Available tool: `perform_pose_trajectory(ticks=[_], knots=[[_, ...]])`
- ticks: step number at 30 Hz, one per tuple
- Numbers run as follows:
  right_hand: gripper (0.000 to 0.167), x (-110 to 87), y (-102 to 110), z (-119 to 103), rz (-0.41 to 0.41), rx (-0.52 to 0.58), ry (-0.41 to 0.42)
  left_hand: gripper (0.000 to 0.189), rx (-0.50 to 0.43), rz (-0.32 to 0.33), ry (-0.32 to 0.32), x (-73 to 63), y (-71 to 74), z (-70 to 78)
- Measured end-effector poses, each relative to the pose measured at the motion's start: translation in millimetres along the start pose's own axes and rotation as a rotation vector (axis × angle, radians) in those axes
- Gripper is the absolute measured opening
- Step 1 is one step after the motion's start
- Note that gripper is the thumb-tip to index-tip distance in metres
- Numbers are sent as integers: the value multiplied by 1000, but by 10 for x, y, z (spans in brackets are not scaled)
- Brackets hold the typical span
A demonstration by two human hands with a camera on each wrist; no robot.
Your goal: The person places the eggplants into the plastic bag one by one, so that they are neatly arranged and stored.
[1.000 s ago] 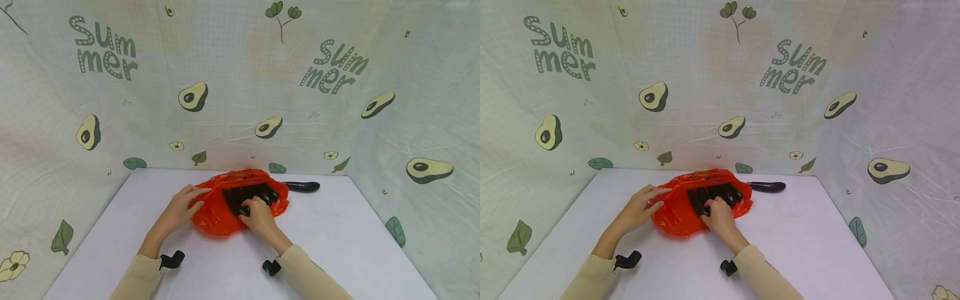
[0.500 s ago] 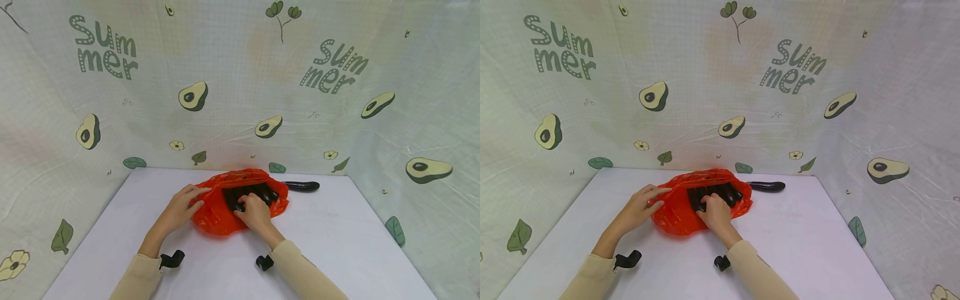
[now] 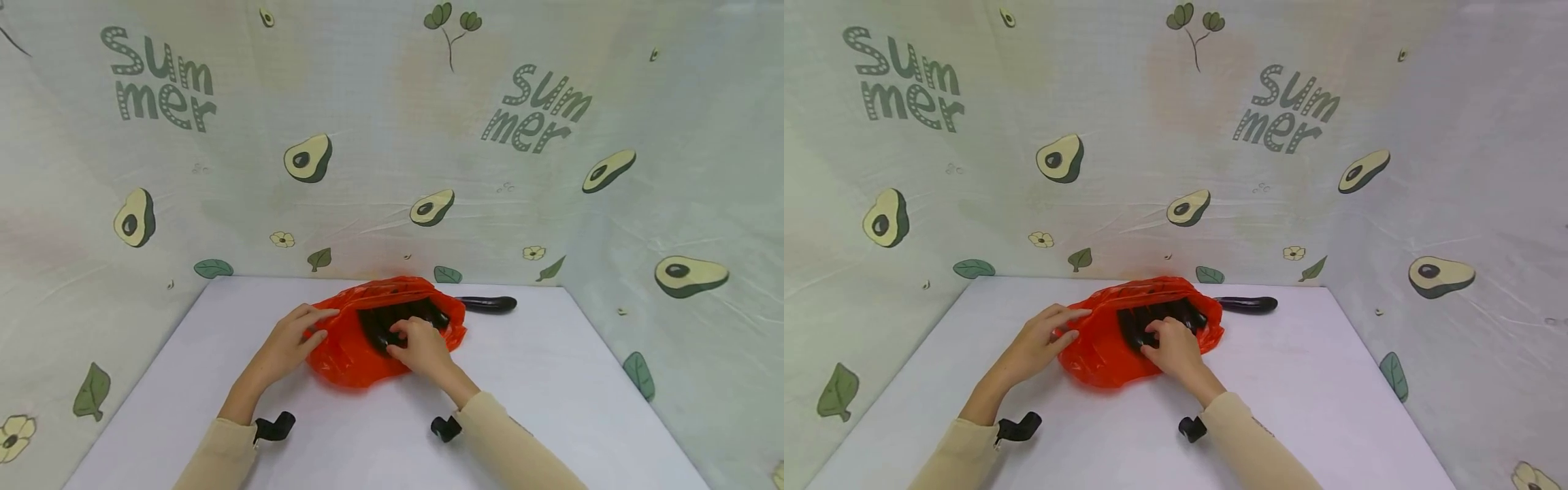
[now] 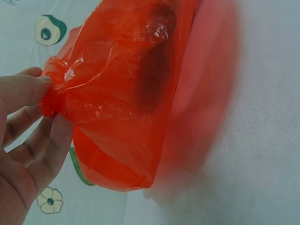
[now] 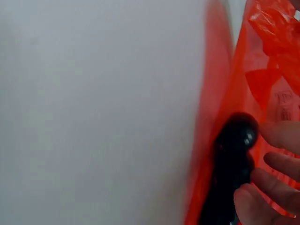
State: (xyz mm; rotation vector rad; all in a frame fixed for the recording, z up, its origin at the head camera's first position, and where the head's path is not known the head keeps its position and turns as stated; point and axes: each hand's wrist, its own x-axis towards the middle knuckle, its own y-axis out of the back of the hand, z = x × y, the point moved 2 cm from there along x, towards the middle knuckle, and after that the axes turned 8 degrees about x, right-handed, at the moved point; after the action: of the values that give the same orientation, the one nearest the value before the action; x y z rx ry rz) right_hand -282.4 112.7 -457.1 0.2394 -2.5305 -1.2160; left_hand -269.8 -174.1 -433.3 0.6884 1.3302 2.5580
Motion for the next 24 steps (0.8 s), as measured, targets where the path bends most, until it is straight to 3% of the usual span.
perform_pose_trajectory(ticks=[8, 14, 24], knots=[[32, -113, 512, 217, -30, 25, 29, 46, -3, -18, 15, 3, 8, -28], [29, -149, 963, 482, 14, -2, 104, 47, -11, -27, 17, 3, 14, -39], [35, -170, 1506, 1181, 66, -62, 27, 47, -16, -40, 34, -17, -1, -52]])
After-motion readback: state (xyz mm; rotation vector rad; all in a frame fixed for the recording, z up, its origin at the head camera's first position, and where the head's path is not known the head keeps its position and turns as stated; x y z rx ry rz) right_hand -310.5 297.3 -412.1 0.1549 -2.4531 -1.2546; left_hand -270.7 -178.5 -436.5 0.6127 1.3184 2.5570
